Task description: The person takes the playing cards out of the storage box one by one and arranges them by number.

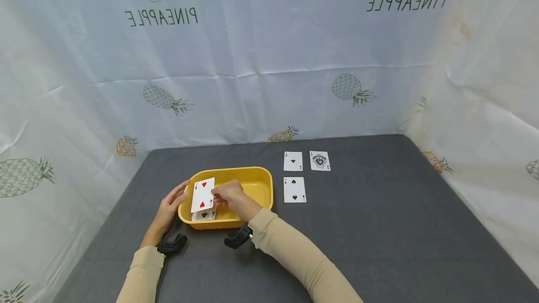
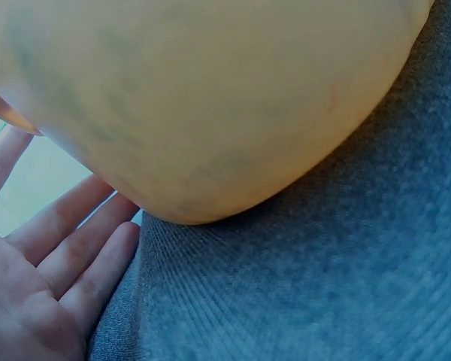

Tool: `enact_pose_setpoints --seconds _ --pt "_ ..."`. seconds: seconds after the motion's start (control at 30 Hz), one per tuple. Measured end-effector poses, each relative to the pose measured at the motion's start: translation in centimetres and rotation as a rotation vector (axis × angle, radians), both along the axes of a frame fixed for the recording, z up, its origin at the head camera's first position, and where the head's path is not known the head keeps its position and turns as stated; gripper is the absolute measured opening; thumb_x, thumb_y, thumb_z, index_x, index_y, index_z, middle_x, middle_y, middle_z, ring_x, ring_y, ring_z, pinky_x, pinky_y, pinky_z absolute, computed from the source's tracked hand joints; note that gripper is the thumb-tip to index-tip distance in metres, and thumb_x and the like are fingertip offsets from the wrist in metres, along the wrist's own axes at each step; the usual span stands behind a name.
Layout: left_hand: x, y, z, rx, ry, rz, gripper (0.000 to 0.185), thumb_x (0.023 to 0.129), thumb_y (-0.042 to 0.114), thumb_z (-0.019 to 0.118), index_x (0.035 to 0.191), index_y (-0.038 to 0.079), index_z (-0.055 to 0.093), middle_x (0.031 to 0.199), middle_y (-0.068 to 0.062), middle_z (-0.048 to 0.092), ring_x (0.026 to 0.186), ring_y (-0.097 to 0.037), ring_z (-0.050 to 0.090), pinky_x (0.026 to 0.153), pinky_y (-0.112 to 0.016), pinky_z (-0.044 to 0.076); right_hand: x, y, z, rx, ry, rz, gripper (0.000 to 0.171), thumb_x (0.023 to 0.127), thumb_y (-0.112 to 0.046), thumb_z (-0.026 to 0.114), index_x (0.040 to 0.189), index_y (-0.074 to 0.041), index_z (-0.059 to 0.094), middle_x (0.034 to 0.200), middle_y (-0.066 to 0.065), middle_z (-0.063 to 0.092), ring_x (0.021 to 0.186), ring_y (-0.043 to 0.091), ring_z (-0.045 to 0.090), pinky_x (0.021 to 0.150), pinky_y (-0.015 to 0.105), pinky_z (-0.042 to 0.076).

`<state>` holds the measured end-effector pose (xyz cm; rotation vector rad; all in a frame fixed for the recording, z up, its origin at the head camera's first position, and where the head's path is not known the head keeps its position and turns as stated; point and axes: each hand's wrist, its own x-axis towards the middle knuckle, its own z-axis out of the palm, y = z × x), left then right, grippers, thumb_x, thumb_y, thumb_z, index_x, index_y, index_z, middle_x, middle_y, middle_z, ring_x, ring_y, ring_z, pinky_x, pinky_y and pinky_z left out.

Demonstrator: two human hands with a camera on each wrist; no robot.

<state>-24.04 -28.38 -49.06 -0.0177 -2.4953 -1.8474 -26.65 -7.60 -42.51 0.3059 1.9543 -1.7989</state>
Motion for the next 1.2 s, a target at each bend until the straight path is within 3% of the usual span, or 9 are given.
enact_pose_setpoints --seconds 0.1,0.17,0.63,0.8,1.2 --pt "0.0 0.1 0.1 0.005 0.000 0.000 0.049 0.100 0.029 0.051 0.146 0.015 0.042 0.142 -0.015 0.049 0.104 0.018 0.052 0.088 -0.007 0.042 -0.1 0.6 0.5 -0.037 0.012 0.030 0.018 0.087 -0.010 0.069 0.095 0.005 0.071 0.060 0.002 0.059 0.048 0.008 0.056 0.051 0.016 0.049" --pt "0.0 0.1 0.1 0.006 -0.001 -0.003 0.050 0.100 0.030 0.051 0.147 0.015 0.041 0.145 -0.020 0.047 0.104 0.018 0.052 0.088 -0.007 0.042 -0.1 1.0 0.8 -0.056 0.024 0.042 0.018 0.088 -0.010 0.068 0.095 0.006 0.070 0.059 0.001 0.059 0.048 0.008 0.056 0.051 0.017 0.049" --pt "-0.3 -0.1 -0.1 0.002 0.007 -0.010 0.052 0.101 0.032 0.049 0.148 0.012 0.039 0.147 -0.023 0.044 0.104 0.020 0.050 0.088 -0.004 0.041 0.6 5.0 2.6 -0.066 0.157 0.103 0.024 0.092 -0.012 0.062 0.106 0.008 0.067 0.068 0.000 0.059 0.058 0.009 0.056 0.057 0.017 0.053" --pt "-0.2 -0.1 0.0 0.022 0.030 -0.025 0.051 0.101 0.028 0.048 0.147 0.007 0.039 0.146 -0.028 0.044 0.103 0.018 0.052 0.086 -0.006 0.043 0.6 7.1 2.7 -0.078 0.217 0.085 0.026 0.092 -0.010 0.060 0.107 0.010 0.066 0.067 -0.002 0.057 0.058 0.008 0.054 0.056 0.016 0.050" --pt "-0.1 -0.3 0.1 0.035 0.035 -0.079 0.051 0.102 0.026 0.047 0.147 0.004 0.038 0.149 -0.025 0.040 0.106 0.020 0.049 0.088 -0.003 0.041 0.3 12.9 2.3 -0.072 0.247 0.008 0.027 0.094 -0.012 0.058 0.107 0.011 0.061 0.066 -0.003 0.054 0.059 0.007 0.052 0.058 0.016 0.049"
